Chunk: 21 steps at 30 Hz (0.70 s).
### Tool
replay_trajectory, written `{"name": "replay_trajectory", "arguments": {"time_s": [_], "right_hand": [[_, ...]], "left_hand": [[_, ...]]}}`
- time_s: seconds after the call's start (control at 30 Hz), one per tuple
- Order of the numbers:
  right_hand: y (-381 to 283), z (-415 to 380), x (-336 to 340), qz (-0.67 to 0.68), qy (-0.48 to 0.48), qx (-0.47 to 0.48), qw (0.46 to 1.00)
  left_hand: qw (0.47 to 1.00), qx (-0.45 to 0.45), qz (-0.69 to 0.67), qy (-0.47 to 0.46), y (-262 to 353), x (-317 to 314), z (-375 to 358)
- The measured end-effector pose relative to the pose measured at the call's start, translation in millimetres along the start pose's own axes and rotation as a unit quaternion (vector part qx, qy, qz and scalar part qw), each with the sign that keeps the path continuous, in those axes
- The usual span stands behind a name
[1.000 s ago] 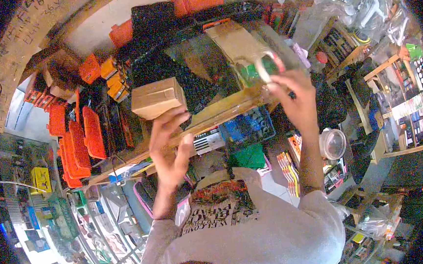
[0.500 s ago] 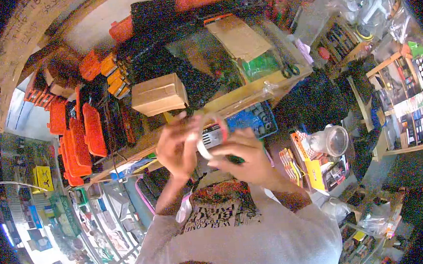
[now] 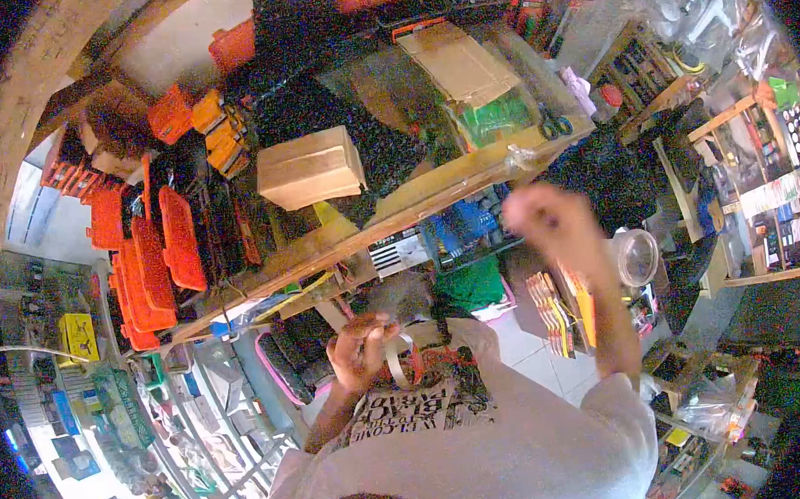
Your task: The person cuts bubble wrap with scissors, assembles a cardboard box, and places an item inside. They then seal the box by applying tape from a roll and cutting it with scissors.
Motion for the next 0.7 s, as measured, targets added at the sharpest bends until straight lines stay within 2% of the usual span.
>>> {"name": "replay_trajectory", "arguments": {"time_s": [0.1,0.17,0.27,0.33,0.37,0.4,0.43,0.47,0.53,0.57,0.7], "right_hand": [[47.2,58.3,73.9,-0.225,0.181,0.036,0.957],[84.1,90.0,97.0,-0.337,0.169,0.039,0.925],[131.3,127.8,105.2,-0.392,0.092,0.08,0.912],[131.1,149.3,103.2,-0.592,0.028,0.075,0.802],[125.0,148.2,98.3,-0.587,0.094,0.103,0.797],[128.2,152.3,100.9,-0.561,0.117,0.081,0.816],[147.6,169.6,115.0,-0.561,0.044,0.092,0.822],[157.0,179.9,120.8,-0.557,0.007,0.048,0.829],[158.1,178.1,120.5,-0.542,-0.001,0.012,0.841],[155.9,176.8,118.0,-0.529,0.027,0.023,0.848],[129.0,177.7,101.0,-0.544,0.005,-0.016,0.839]], "left_hand": [[0.999,0.015,0.024,-0.039,18.2,8.7,6.5],[0.998,0.054,-0.001,-0.041,5.8,8.1,-2.2],[0.995,0.093,-0.025,-0.042,3.8,7.9,-4.6],[0.994,0.099,0.015,-0.048,15.8,9.5,2.9],[0.992,0.094,0.06,-0.059,24.0,11.9,6.7],[0.987,0.149,0.019,-0.05,21.0,11.5,1.7],[0.981,0.189,-0.026,-0.043,16.0,8.9,1.9],[0.977,0.198,-0.071,-0.046,-1.2,6.7,-9.7],[0.975,0.195,-0.087,-0.065,7.6,11.1,-3.2],[0.974,0.192,-0.095,-0.075,12.4,14.6,0.9],[0.945,0.257,-0.128,-0.156,17.3,29.6,3.3]]}}
Point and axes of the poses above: each hand's wrist, its own z-axis towards the middle knuckle, its own x-axis out of the back of the hand, y = z × x, the point moved 2 cm from there along z, towards the middle knuckle, and after that the axes turned 4 degrees about -z, right-handed, at the moved point
